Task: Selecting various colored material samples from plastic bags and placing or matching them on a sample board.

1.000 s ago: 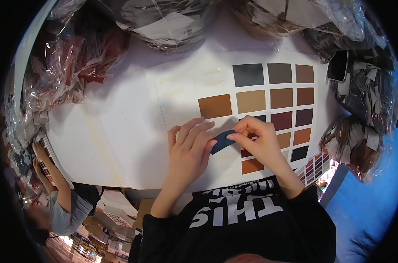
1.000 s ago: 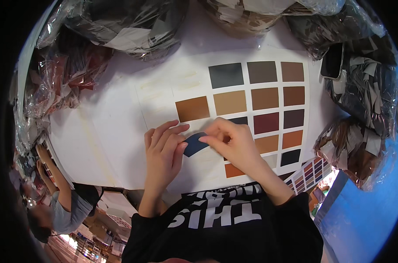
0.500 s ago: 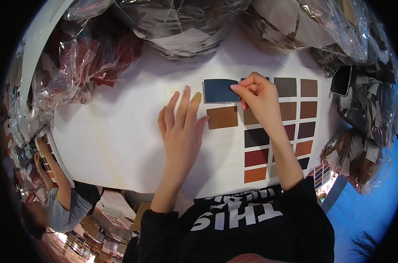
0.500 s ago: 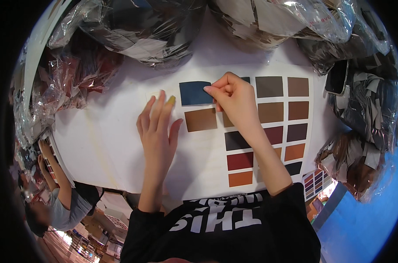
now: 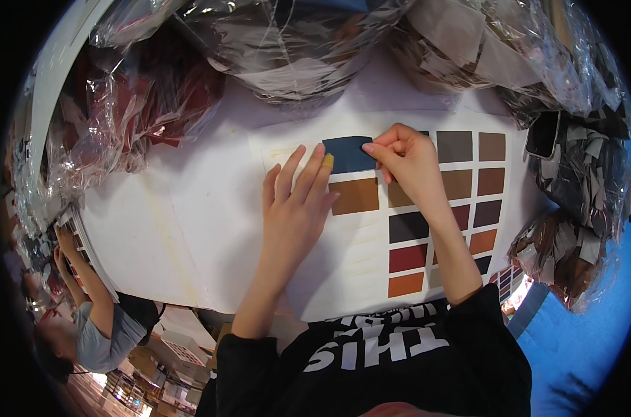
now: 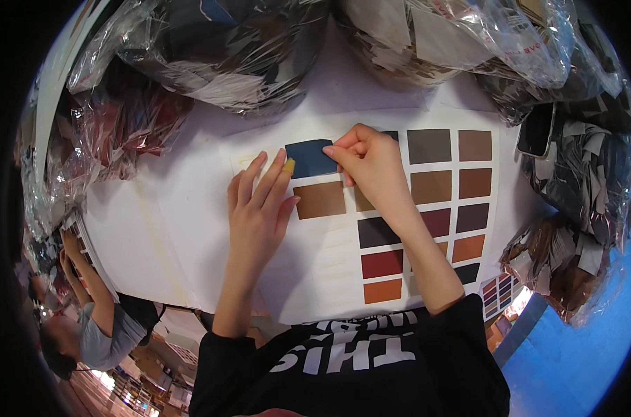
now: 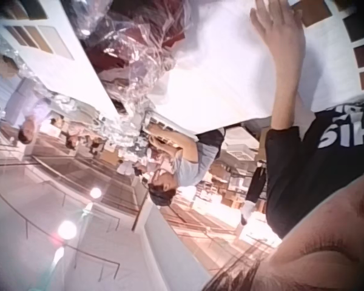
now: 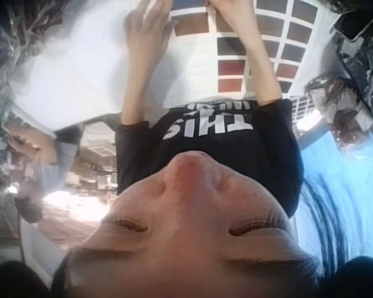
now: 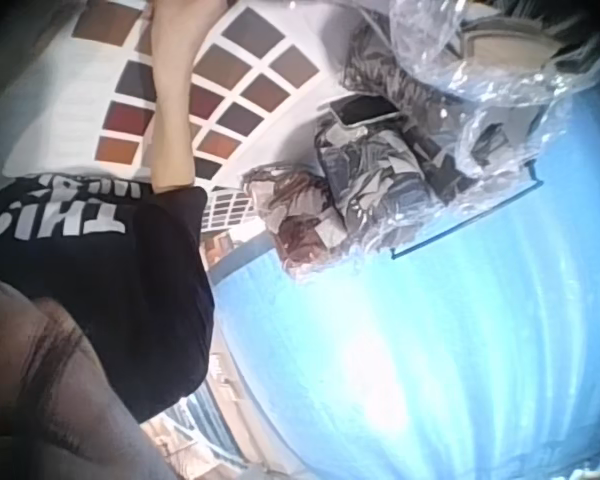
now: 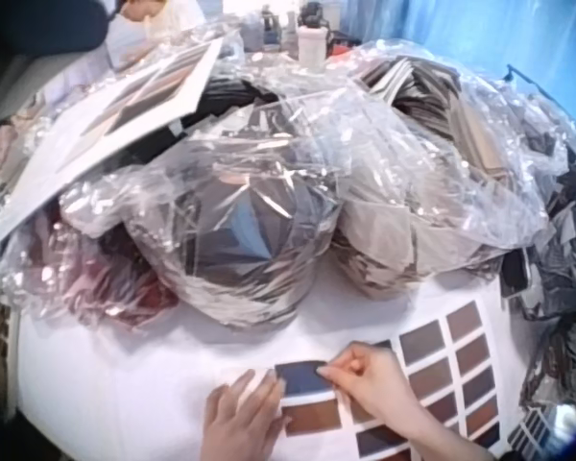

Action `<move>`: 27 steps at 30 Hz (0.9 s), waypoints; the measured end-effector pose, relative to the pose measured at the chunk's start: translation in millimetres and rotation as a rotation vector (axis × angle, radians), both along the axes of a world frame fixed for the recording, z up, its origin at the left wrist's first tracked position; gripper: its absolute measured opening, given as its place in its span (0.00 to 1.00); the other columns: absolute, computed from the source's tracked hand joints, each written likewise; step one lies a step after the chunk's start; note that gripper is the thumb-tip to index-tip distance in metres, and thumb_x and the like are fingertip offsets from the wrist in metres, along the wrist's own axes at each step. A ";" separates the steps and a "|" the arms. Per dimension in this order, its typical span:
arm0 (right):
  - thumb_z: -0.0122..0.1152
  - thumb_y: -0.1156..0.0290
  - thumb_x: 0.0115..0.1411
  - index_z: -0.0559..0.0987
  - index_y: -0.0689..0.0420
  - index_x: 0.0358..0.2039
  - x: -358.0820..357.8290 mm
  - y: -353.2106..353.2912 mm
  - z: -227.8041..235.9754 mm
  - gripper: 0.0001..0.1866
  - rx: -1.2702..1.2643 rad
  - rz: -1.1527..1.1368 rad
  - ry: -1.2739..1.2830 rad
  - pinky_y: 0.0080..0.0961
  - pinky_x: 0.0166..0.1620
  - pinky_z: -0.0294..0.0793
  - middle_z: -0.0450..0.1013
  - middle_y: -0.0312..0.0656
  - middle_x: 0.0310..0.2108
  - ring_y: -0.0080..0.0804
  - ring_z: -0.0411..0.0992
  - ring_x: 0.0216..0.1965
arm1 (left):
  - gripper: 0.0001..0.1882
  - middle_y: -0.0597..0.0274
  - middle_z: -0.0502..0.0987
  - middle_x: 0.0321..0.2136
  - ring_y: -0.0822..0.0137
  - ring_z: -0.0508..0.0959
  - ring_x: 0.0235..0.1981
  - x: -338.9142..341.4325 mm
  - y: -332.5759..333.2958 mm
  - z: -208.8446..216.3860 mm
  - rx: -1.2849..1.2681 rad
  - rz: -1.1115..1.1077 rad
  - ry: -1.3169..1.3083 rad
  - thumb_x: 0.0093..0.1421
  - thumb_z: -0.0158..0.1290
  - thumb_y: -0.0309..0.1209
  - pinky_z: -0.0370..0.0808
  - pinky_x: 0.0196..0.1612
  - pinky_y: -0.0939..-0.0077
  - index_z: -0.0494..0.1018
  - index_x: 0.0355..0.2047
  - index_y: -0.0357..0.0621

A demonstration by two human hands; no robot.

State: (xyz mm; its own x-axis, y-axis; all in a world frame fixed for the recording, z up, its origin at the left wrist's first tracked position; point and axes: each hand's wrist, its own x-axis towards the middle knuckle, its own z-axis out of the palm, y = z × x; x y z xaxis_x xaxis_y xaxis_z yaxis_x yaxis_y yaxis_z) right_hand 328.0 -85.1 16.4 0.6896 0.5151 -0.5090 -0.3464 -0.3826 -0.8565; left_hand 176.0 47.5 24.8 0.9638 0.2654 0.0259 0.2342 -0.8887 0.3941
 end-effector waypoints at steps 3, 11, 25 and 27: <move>0.63 0.75 0.58 0.72 0.62 0.26 -1.9 -0.2 -0.8 0.08 -0.035 0.011 -0.032 0.12 0.18 0.58 0.69 0.31 0.14 0.12 0.62 0.13 | 0.23 0.67 0.67 0.59 0.62 0.63 0.61 0.7 -0.8 -4.9 0.002 -0.085 0.011 0.56 0.56 0.30 0.59 0.59 0.58 0.70 0.53 0.45; 0.64 0.74 0.55 0.70 0.61 0.29 -7.9 -13.2 8.8 0.10 -0.221 0.029 -0.502 0.27 0.22 0.66 0.71 0.43 0.16 0.33 0.68 0.15 | 0.23 0.60 0.66 0.59 0.61 0.63 0.62 4.3 -6.5 -6.7 0.048 -0.139 -0.011 0.57 0.55 0.33 0.57 0.62 0.55 0.69 0.53 0.40; 0.57 0.67 0.62 0.69 0.63 0.55 -14.4 -247.8 14.1 0.22 -0.611 -0.077 -0.791 0.25 0.43 0.72 0.67 0.49 0.48 0.36 0.70 0.43 | 0.25 0.49 0.63 0.61 0.52 0.63 0.62 26.9 -33.3 -4.3 -0.046 -0.299 -0.114 0.59 0.51 0.33 0.61 0.63 0.59 0.65 0.55 0.34; 0.57 0.67 0.62 0.70 0.64 0.54 -13.3 -253.4 10.2 0.22 -0.545 -0.103 -0.735 0.23 0.41 0.72 0.67 0.47 0.47 0.33 0.70 0.40 | 0.25 0.49 0.63 0.61 0.51 0.63 0.62 19.1 -39.3 4.3 -0.142 -0.323 -0.100 0.59 0.52 0.31 0.60 0.63 0.60 0.65 0.56 0.35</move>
State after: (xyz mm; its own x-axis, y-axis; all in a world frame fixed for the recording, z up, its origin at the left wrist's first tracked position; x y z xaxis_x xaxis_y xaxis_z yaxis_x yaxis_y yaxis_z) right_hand 314.6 -338.5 26.6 0.9648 0.2509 -0.0789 0.1591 -0.7956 -0.5845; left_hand 195.2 8.2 29.1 0.9931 -0.0448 0.1086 -0.0956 -0.8453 0.5256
